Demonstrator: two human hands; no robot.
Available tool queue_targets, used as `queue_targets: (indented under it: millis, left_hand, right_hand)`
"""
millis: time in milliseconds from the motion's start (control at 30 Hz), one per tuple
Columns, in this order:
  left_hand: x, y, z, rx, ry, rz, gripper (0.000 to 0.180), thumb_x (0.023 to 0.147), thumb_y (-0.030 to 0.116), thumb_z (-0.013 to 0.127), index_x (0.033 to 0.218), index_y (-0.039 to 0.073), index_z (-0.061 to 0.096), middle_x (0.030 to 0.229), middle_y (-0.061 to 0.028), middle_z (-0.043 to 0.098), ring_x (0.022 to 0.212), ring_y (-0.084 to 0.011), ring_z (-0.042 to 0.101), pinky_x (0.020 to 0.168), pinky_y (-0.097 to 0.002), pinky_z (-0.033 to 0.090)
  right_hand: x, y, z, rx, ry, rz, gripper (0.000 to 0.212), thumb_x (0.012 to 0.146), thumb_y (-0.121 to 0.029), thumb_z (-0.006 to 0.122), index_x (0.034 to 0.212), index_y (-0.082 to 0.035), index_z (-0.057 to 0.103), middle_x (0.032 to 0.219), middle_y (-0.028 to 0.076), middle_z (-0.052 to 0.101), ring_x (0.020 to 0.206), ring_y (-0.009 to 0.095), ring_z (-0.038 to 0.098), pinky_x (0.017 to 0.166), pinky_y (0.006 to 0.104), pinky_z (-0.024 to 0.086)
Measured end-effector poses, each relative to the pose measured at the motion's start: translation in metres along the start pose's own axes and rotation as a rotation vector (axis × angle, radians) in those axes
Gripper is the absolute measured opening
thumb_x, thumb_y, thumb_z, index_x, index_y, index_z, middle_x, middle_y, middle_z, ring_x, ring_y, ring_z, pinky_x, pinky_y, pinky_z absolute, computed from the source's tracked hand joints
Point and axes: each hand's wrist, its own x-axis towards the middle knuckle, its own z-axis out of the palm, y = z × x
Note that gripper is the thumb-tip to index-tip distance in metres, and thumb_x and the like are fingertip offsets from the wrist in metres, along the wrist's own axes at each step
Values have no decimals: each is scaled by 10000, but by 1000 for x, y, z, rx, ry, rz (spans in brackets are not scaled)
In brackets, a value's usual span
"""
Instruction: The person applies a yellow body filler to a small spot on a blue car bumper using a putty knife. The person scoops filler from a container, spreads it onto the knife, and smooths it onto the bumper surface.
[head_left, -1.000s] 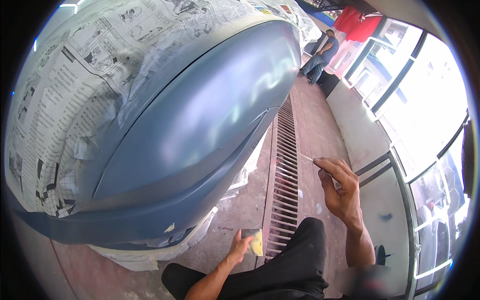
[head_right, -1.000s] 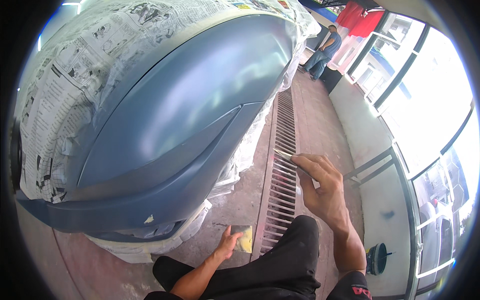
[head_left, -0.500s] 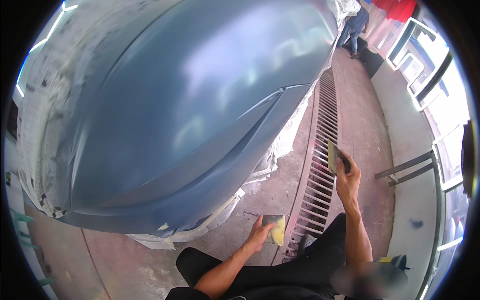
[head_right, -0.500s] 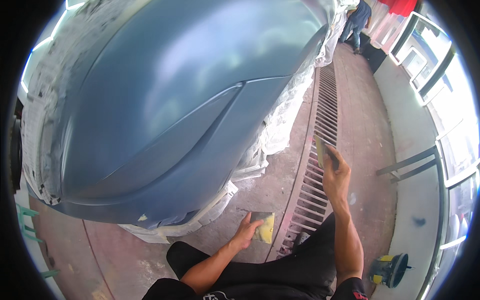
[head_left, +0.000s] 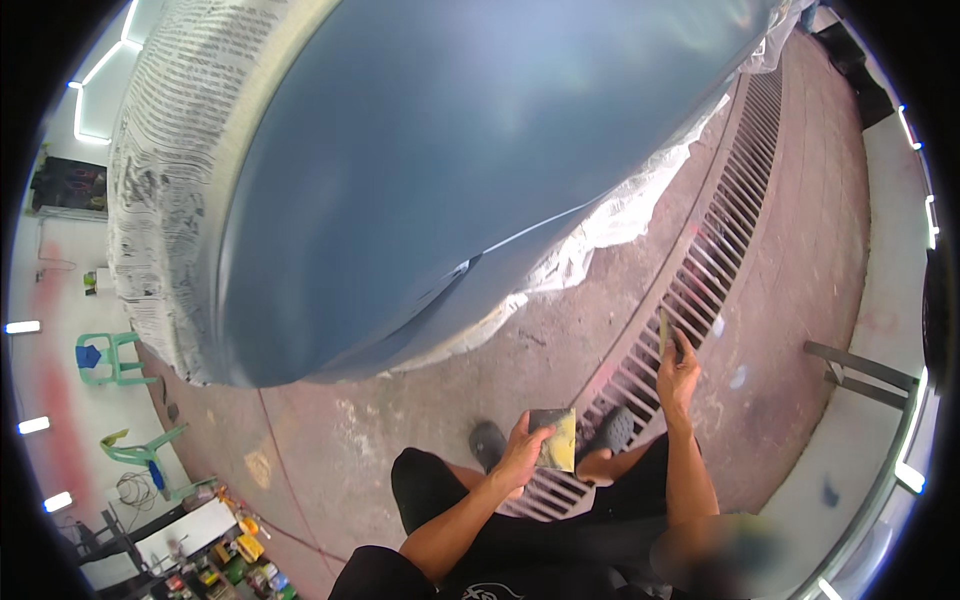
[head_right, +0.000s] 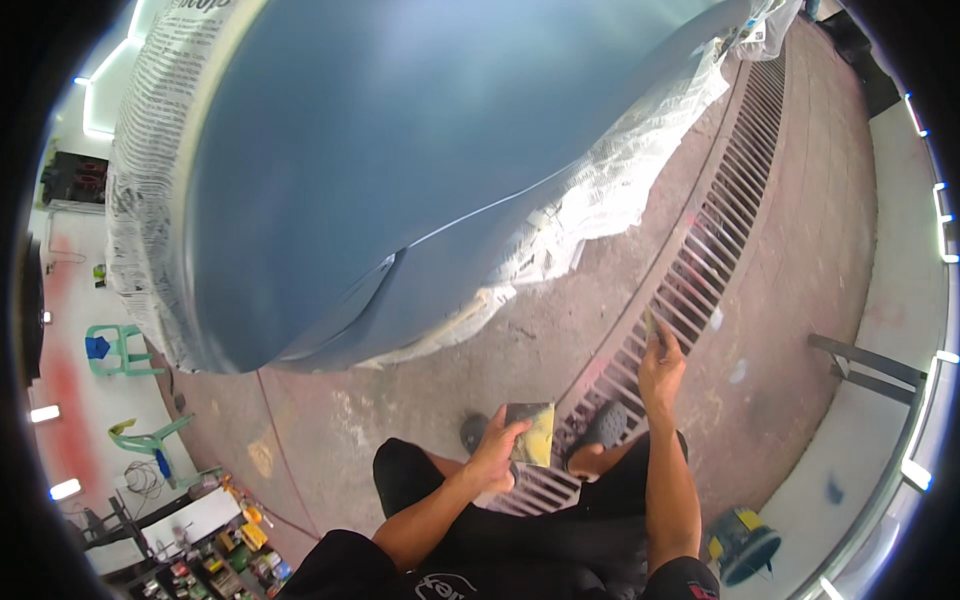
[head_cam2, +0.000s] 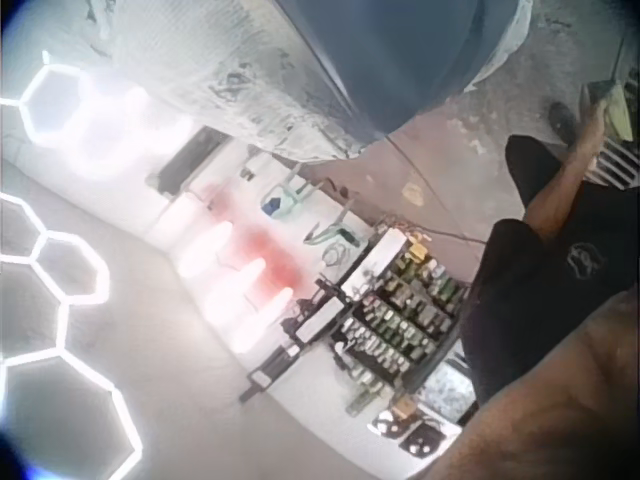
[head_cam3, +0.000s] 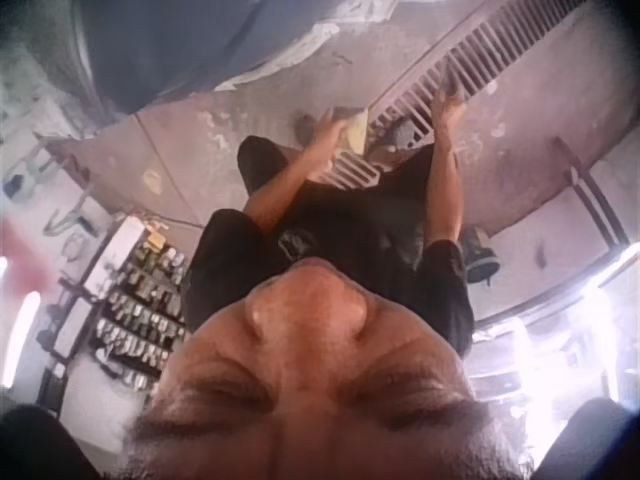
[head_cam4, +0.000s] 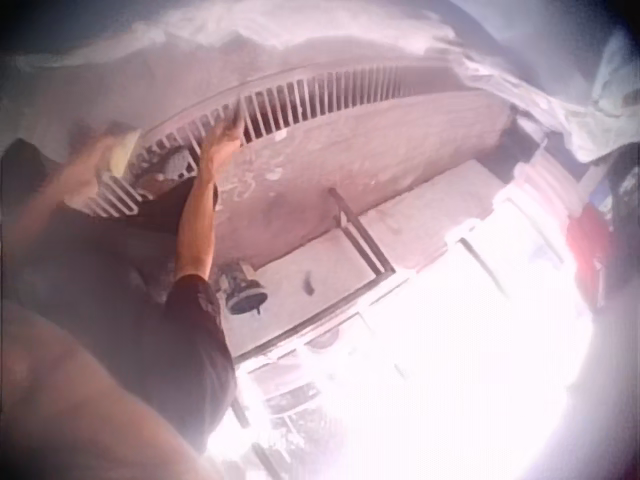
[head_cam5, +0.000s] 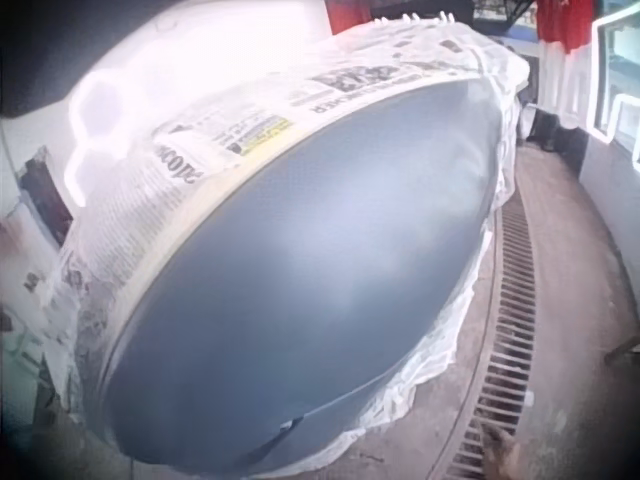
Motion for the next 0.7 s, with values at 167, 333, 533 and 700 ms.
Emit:
queue_targets:
  millis: [167,333,533,700]
  left_hand:
    - [-76,6,18,-4,159,6,447,989,76,680,1395,18,501,1249,-126,652,1177,-238,675,976,-386,595]
    - [-141,52,35,-84,157,43,384,988,62,662,1353,26,549,1239,-105,665,1120,-212,676,984,-359,558]
    - [-226,84,35,-106,135,69,326,1002,66,653,1313,49,556,1199,-95,685,1089,-203,688,961,-367,571]
    - [-274,118,43,-7,156,50,321,988,51,649,1298,55,564,1184,-88,686,1090,-204,685,968,-376,570]
  right_hand:
    - [-43,-30,-42,-46,-100,27,348,1029,-124,625,1315,56,709,1223,290,755,1188,417,727,1026,457,536]
    - [-62,-98,-80,-101,-166,88,347,1028,-145,617,1315,19,723,1187,273,768,1134,390,750,981,438,552]
    - [-110,-162,-111,-4,-145,135,348,1033,-173,627,1333,-29,730,1164,241,786,1055,326,775,921,401,574]
    - [-150,-195,-128,51,-107,201,372,1033,-203,638,1349,-27,724,1161,254,784,1060,300,775,920,398,575]
